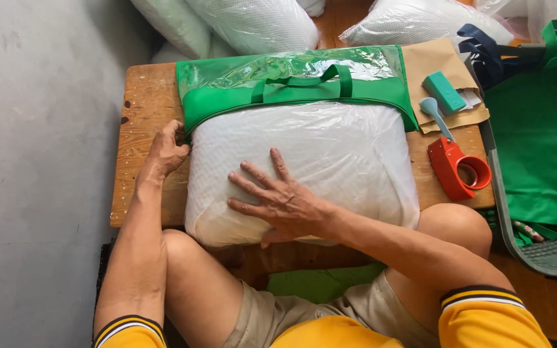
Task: The person places a plastic-wrapped pillow into a green zippered bag, zips the bag closed, and then applies a label to the front of the bag using a handheld stamper.
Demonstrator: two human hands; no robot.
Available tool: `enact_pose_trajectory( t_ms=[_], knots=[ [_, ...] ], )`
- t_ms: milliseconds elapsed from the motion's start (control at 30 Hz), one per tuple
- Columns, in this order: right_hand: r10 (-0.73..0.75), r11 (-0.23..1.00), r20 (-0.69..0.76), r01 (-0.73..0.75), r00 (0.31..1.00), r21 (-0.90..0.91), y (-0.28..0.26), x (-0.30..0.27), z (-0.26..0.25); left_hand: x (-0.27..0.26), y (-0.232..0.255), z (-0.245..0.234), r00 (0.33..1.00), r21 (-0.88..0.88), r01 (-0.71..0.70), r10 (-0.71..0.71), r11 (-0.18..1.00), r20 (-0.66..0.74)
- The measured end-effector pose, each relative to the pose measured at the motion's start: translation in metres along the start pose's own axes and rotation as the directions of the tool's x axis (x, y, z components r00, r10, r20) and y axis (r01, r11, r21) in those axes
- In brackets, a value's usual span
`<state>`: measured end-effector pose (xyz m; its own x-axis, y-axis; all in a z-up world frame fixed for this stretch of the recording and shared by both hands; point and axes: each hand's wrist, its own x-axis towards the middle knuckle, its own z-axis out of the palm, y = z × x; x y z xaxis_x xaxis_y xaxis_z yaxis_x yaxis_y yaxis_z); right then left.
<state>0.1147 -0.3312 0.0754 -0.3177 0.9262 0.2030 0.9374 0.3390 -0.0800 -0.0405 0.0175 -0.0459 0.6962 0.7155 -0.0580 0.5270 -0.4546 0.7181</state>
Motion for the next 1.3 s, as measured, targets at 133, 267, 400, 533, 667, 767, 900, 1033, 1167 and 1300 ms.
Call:
enact_pose_trajectory(
  t_ms=[133, 267, 400, 533, 667, 767, 900, 1033, 1167, 1300],
  knots=[
    [0.071, 0.984, -0.060, -0.080, 0.996, -0.160, 0.004, 0.009, 0.019, -0.003, -0.021, -0.003, 0.996, 0.131, -0.023, 0.011, 0.991, 0.089],
    [0.211, 0.953, -0.188, -0.245, 0.959, -0.181, 0.020, 0.022, 0.028, -0.005, -0.035, 0.000, 0.979, 0.084, -0.024, 0.006, 0.996, 0.202],
    [0.254, 0.948, -0.152, -0.278, 0.955, -0.158, 0.025, 0.027, 0.029, -0.022, 0.000, -0.011, 0.953, 0.109, -0.032, -0.003, 0.994, 0.301],
    [0.198, 0.980, -0.056, -0.195, 0.979, 0.046, 0.035, 0.018, 0.011, -0.043, 0.046, -0.032, 0.924, -0.007, 0.119, -0.108, 0.993, 0.367],
    [0.326, 0.944, -0.426, -0.267, 0.844, 0.194, 0.089, -0.013, 0.000, -0.056, 0.085, -0.052, 0.903, 0.112, 0.168, -0.199, 0.979, 0.381],
    [0.428, 0.880, -0.603, -0.462, 0.673, 0.110, 0.169, -0.071, -0.022, -0.047, 0.098, -0.057, 0.837, 0.478, 0.302, -0.469, 0.825, 0.283],
    [0.677, 0.652, -0.468, -0.757, 0.568, 0.024, 0.274, -0.172, 0.012, -0.069, 0.206, -0.030, 0.984, 0.443, 0.103, -0.157, 0.890, 0.086],
    [0.802, 0.561, -0.240, -0.828, 0.546, -0.010, 0.292, -0.206, 0.031, -0.085, 0.267, 0.058, 0.856, 0.542, -0.498, 0.485, 0.677, 0.181],
    [0.780, 0.626, -0.141, -0.767, 0.610, 0.144, 0.296, -0.200, 0.036, -0.125, 0.310, 0.130, 0.511, 0.370, -0.845, 0.786, 0.386, 0.348],
    [0.842, 0.522, 0.010, -0.818, 0.540, 0.241, 0.312, -0.203, 0.056, -0.135, 0.307, 0.164, 0.626, 0.437, -0.775, 0.648, 0.456, 0.435]
  ],
)
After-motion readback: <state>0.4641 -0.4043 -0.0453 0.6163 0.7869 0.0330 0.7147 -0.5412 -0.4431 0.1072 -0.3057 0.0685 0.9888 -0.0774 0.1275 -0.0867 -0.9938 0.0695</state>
